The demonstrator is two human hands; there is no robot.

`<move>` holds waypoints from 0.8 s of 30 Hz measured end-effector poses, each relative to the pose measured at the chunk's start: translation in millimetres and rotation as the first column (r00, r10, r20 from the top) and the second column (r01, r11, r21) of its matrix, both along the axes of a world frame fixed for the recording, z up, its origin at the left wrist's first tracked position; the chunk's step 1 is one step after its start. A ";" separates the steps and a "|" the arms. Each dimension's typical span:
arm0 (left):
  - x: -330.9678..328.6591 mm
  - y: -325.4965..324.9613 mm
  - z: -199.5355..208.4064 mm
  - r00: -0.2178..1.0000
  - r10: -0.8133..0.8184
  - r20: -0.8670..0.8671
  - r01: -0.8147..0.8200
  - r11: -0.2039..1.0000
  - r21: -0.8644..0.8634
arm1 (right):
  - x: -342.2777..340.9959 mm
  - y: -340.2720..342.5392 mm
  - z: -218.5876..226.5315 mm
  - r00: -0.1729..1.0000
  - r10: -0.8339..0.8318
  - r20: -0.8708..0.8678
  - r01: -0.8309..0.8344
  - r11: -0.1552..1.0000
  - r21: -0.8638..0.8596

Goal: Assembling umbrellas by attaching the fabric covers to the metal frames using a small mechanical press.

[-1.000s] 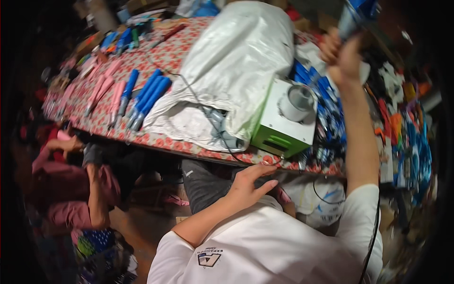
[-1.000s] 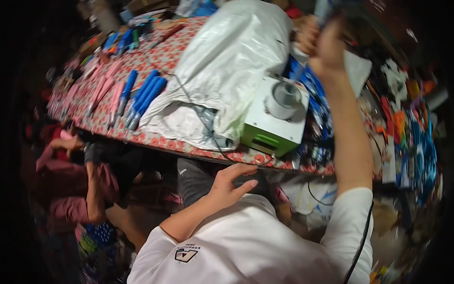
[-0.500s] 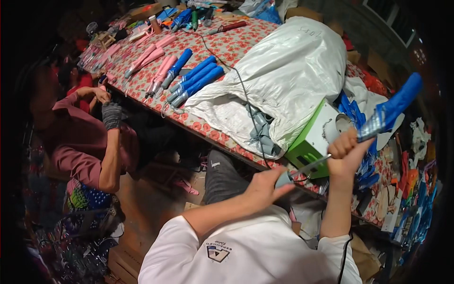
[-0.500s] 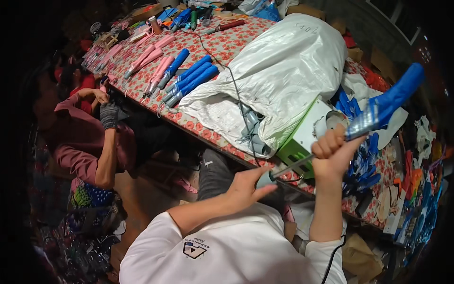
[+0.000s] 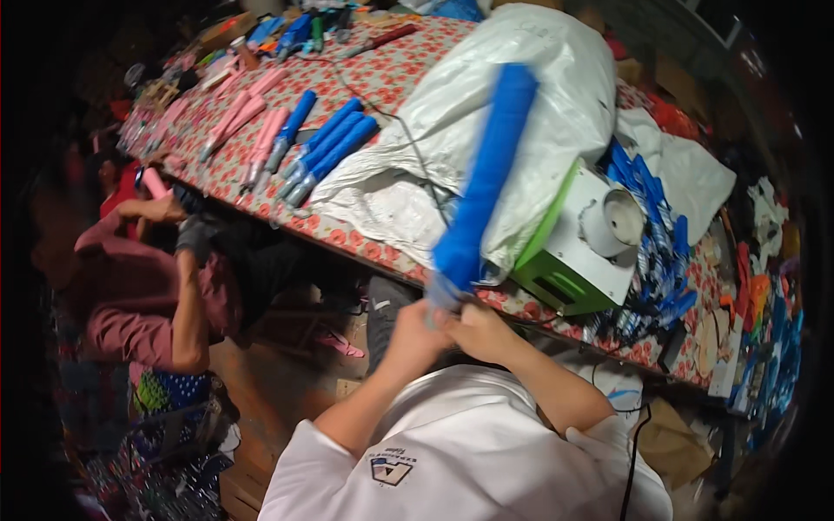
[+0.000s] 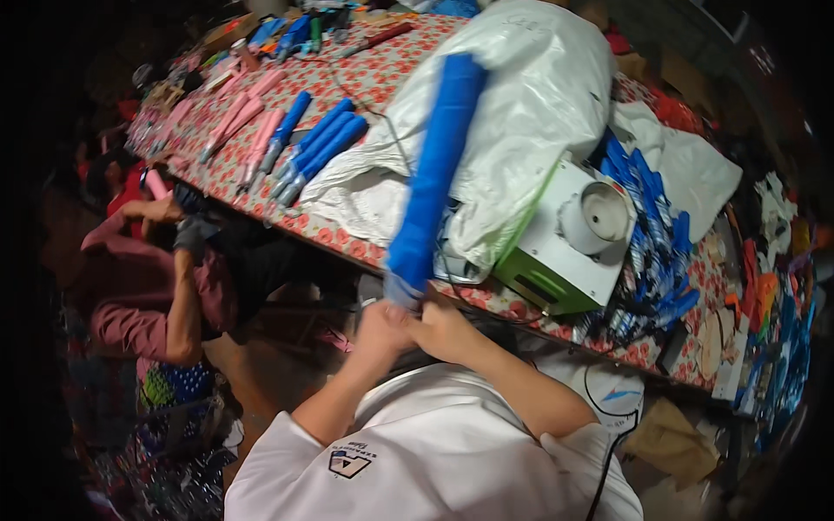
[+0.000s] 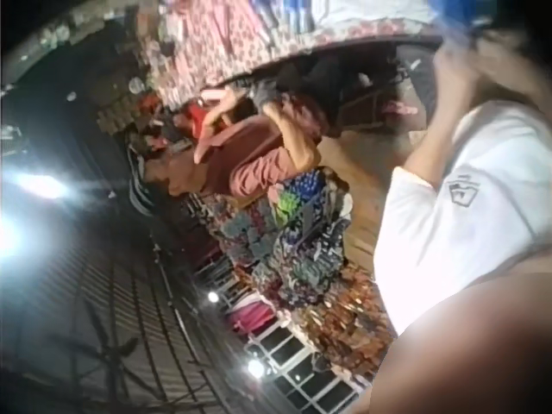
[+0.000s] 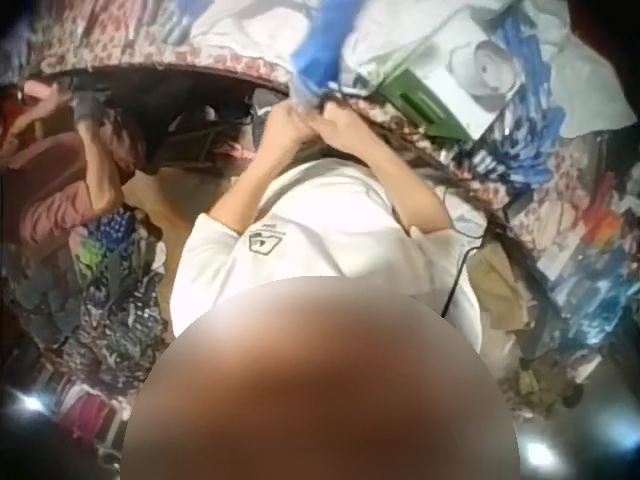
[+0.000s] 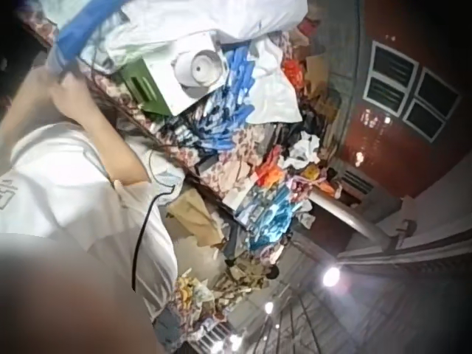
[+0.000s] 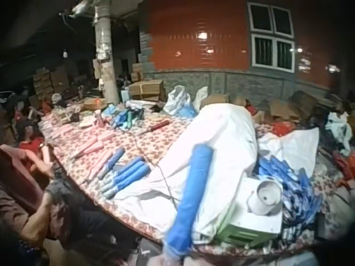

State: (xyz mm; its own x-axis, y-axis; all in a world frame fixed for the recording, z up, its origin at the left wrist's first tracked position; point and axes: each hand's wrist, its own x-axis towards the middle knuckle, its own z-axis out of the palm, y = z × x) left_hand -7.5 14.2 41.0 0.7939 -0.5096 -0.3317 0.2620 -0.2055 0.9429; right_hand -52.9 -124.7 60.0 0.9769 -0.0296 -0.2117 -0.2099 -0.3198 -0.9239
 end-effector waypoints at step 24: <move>162.3 -100.2 -148.0 0.773 -0.545 0.325 0.083 0.594 0.800 | -159.0 -280.2 -90.0 0.442 -0.832 0.335 0.681 0.068 -0.729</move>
State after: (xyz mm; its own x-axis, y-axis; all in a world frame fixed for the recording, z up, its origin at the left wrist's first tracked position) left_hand 154.8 -85.9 -106.9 0.7799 -0.5395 -0.3173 -0.4076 -0.8225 0.3967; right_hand -212.0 -404.9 -30.0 0.2881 -0.9314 0.2224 -0.8499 -0.3557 -0.3887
